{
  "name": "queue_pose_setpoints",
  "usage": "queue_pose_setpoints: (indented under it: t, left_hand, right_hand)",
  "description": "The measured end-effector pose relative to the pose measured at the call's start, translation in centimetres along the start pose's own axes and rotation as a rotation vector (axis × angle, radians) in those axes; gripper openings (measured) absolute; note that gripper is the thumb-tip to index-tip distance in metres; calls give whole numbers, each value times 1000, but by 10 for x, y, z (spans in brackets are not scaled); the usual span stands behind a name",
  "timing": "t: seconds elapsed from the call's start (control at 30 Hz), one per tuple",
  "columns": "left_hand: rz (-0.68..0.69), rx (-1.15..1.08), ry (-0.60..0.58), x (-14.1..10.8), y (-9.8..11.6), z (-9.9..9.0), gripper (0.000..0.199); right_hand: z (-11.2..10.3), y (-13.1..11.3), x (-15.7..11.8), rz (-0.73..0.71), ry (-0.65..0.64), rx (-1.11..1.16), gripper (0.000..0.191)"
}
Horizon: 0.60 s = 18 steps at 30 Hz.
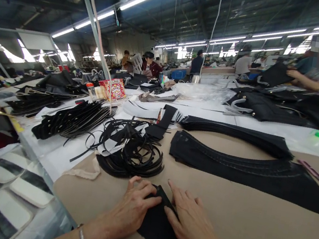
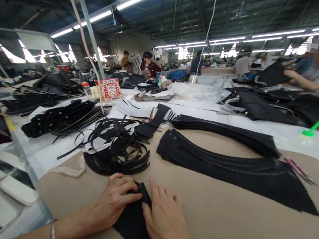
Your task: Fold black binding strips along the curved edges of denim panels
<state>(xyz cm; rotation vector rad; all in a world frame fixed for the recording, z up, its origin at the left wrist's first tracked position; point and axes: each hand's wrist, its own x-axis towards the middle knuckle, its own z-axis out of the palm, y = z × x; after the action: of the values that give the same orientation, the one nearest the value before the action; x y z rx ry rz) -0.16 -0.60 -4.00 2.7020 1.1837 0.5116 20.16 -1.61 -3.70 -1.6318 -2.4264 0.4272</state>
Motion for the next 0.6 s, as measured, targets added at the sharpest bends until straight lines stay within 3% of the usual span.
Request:
queue_pose_setpoints:
  t: [0.2,0.4,0.6]
  left_hand:
    - [-118,-121,120,17,19,1,27]
    - [14,-131,-2,38,30,9,34]
    - [74,-149,-70,41,27,13,31]
  right_hand:
    - [1,-1,-21,71,65,15,41]
    - [-10,0,-32,138,47,90,27]
    - [-13,8,-40,133,9,178,14]
